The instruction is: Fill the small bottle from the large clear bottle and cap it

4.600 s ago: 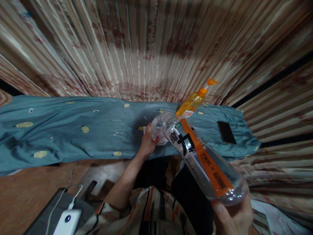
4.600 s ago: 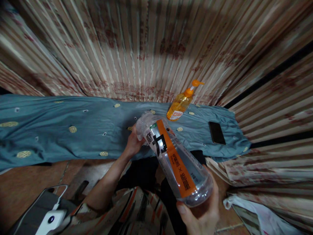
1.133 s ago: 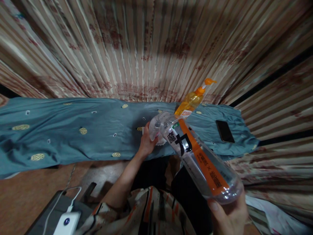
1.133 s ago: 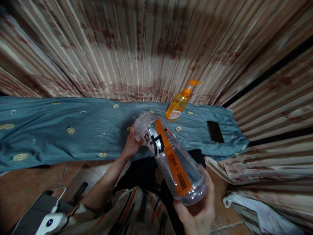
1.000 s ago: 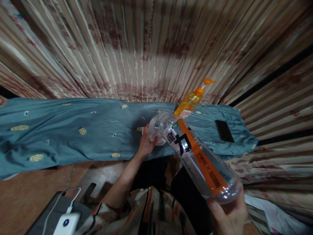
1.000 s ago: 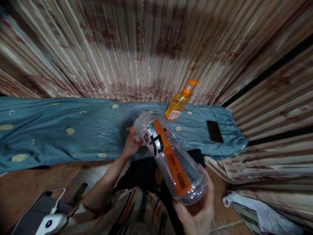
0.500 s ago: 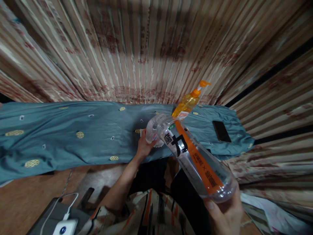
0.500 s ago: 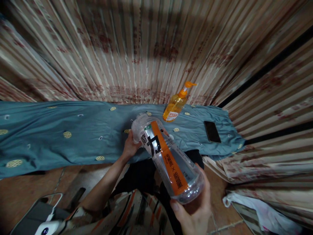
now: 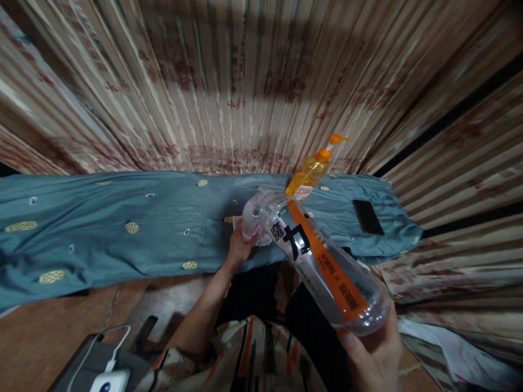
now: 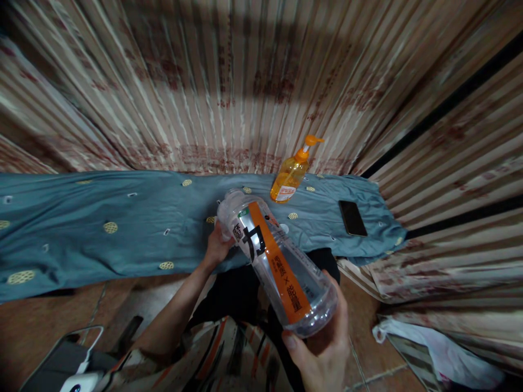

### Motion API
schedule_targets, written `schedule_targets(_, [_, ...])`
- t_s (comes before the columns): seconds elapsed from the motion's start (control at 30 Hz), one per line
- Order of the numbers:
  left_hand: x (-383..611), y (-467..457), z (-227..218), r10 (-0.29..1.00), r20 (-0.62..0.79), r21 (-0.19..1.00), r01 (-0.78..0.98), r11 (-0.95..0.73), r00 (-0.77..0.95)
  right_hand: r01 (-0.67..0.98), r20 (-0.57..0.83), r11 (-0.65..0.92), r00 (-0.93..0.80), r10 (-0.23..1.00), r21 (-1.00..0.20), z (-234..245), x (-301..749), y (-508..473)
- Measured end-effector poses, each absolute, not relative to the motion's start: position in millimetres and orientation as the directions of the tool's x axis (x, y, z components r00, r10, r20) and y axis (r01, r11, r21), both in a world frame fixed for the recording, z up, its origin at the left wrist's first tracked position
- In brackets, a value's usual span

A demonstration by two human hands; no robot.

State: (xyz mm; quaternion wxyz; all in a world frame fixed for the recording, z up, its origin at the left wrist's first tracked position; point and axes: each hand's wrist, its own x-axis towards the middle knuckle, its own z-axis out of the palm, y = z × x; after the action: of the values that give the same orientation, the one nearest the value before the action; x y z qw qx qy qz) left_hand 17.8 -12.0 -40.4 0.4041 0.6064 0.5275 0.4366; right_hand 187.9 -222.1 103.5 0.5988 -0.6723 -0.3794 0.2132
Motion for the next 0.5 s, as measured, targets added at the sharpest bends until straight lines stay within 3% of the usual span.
schedule_targets(0.23, [18,-12,-43,0.990,0.124,0.954,0.265,-0.137,0.065,0.167,0.075,-0.046,0.649,0.757,-0.985,114,182,-221])
schedule_targets(0.5, [18,-13,-44,0.988,0.136,0.950,0.274,-0.152,0.077,0.140,0.081,-0.019,0.677,0.731,-0.990,107,184,-221])
